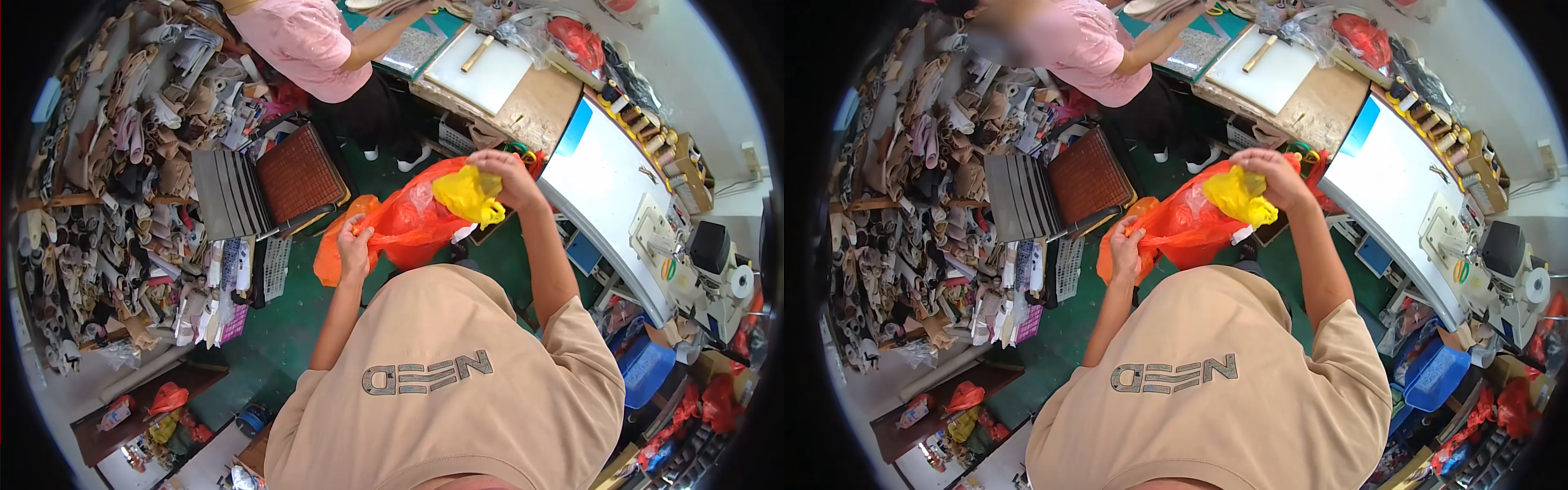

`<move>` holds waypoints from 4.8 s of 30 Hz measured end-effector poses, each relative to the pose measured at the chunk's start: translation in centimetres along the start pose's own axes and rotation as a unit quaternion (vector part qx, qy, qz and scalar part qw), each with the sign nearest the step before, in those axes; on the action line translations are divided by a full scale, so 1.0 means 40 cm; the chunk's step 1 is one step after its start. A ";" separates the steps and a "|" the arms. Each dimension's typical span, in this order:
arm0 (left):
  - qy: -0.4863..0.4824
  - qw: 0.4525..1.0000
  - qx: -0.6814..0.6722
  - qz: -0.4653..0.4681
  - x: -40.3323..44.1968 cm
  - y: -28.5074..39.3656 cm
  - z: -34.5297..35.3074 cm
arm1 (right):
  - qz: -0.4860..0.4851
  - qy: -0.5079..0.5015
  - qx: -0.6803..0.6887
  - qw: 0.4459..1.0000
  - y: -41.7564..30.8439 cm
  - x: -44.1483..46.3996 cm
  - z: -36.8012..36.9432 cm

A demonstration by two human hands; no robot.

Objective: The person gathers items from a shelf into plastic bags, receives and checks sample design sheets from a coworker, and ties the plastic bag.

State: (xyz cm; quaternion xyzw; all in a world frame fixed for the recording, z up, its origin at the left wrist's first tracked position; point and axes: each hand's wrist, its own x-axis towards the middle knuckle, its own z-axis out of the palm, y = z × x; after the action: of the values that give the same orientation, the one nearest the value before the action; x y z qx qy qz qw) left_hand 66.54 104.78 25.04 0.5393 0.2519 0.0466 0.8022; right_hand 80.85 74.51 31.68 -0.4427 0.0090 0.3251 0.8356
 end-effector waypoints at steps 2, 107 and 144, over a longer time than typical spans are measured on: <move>-0.008 1.000 0.016 -0.001 0.001 -0.005 0.001 | -0.035 0.000 -0.004 0.999 -0.079 0.015 0.010; 0.017 0.998 -0.029 0.051 0.037 0.009 -0.348 | -0.099 0.138 -0.012 0.985 -0.266 0.249 -0.087; 0.062 0.997 0.042 0.024 -0.006 -0.017 -0.336 | 0.020 0.102 -0.041 0.994 -0.064 0.284 -0.085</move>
State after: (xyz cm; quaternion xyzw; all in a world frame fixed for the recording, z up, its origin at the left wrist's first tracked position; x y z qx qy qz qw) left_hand 60.08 115.73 20.58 0.5740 0.2900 0.0883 0.7607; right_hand 92.14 77.04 28.06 -0.5074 0.0897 0.2949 0.8047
